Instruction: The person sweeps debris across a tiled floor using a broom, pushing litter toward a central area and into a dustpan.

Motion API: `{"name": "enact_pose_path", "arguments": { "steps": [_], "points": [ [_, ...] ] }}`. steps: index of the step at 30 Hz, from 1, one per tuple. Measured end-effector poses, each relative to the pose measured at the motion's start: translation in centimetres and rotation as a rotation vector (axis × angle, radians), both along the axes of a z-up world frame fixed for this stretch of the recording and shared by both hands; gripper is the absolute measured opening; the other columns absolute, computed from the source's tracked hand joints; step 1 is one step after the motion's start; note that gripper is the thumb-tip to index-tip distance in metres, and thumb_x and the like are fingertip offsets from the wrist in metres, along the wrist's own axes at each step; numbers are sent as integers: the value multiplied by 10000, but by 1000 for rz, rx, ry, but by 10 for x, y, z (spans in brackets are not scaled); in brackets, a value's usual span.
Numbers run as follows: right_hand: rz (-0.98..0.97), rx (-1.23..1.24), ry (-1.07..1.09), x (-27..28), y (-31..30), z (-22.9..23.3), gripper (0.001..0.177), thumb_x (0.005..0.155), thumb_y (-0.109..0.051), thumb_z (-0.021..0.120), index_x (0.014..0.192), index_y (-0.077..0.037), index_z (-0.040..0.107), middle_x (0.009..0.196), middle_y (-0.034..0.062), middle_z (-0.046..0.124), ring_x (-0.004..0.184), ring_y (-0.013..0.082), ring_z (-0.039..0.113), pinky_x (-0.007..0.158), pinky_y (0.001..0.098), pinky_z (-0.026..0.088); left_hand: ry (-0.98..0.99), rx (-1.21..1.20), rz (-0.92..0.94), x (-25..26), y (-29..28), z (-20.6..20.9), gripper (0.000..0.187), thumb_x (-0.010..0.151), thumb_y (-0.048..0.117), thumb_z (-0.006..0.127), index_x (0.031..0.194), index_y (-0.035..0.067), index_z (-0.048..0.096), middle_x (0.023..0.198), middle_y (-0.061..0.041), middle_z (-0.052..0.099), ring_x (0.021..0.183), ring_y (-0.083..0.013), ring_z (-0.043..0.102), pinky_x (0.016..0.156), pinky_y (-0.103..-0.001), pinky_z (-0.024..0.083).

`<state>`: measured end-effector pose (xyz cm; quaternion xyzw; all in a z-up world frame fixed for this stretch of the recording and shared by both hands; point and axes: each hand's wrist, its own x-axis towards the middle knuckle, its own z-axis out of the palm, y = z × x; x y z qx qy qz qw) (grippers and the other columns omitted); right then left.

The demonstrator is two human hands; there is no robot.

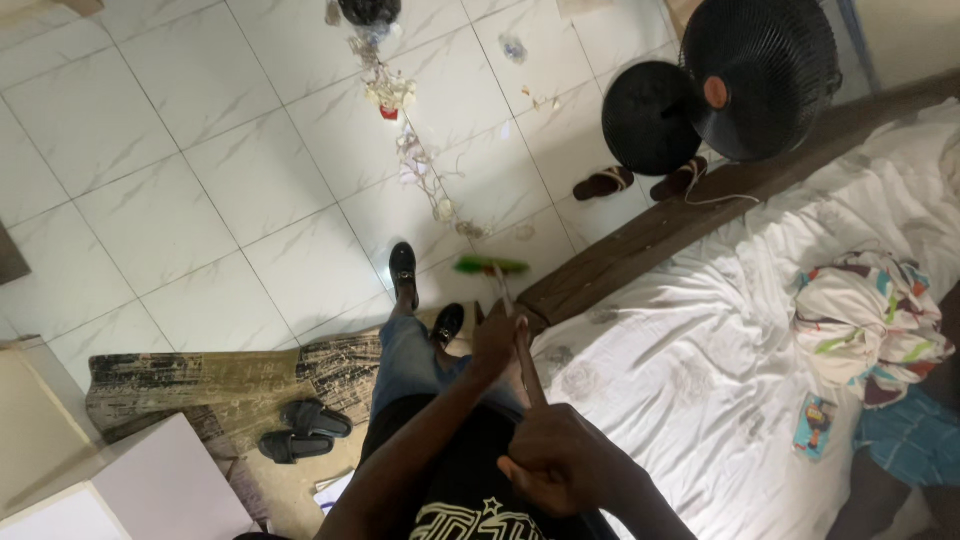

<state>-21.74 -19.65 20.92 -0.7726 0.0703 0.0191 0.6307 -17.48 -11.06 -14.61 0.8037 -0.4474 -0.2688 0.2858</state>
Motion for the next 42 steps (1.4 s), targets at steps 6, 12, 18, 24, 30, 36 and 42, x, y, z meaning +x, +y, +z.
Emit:
{"name": "enact_pose_path", "arguments": {
  "steps": [6, 12, 18, 24, 30, 36, 42],
  "points": [
    [-31, 35, 18, -12, 5, 8, 440, 878, -60, 723, 563, -98, 418, 518, 53, 425, 482, 260, 474, 512, 414, 352, 218, -251, 131, 18, -17, 38, 219, 1031, 253, 598, 1110, 69, 688, 784, -144, 669, 730, -321, 675, 659, -472, 520],
    [-18, -6, -81, -46, -21, 51, 433, 900, -59, 716, 584, -89, 420, 543, 62, 426, 519, 273, 488, 536, 420, 361, 188, -143, 113, -25, -10, 70, 191, 1007, 254, 622, 1081, 92, 689, 788, -136, 675, 738, -319, 679, 655, -464, 522],
    [-16, 28, -25, -27, -2, 19, 427, 922, -58, 709, 606, -79, 423, 569, 71, 427, 556, 286, 501, 560, 427, 369, 159, -67, 27, -27, 20, 17, 158, 979, 257, 651, 1046, 119, 691, 793, -127, 682, 748, -316, 685, 650, -454, 523],
    [-25, -15, 5, -8, 10, -7, 436, 905, -65, 715, 590, -85, 415, 560, 63, 439, 532, 273, 502, 540, 417, 370, 110, -218, 144, 13, -6, 20, 136, 946, 248, 685, 1028, 140, 680, 797, -113, 692, 760, -318, 694, 659, -451, 523],
    [-18, -104, -133, -11, 13, 17, 375, 899, -89, 713, 625, -104, 458, 618, 66, 481, 611, 296, 514, 584, 424, 366, 47, -357, 186, 32, -11, 75, 206, 948, 238, 672, 1102, 101, 680, 783, -130, 671, 727, -333, 678, 637, -459, 512],
    [15, -25, -81, 1, 11, 23, 444, 917, -90, 712, 600, -100, 402, 588, 47, 457, 572, 265, 490, 577, 415, 362, 71, -85, 91, 28, 18, 64, 179, 984, 261, 635, 1059, 121, 718, 755, -142, 690, 720, -358, 680, 645, -496, 508],
    [-1, -60, -150, 49, 13, -13, 405, 949, -94, 693, 628, -99, 446, 575, 57, 411, 534, 250, 454, 570, 409, 347, 140, 86, 105, 75, 0, 33, 249, 948, 288, 584, 1095, 133, 713, 825, -141, 718, 752, -350, 701, 647, -505, 520]
  ]
}}
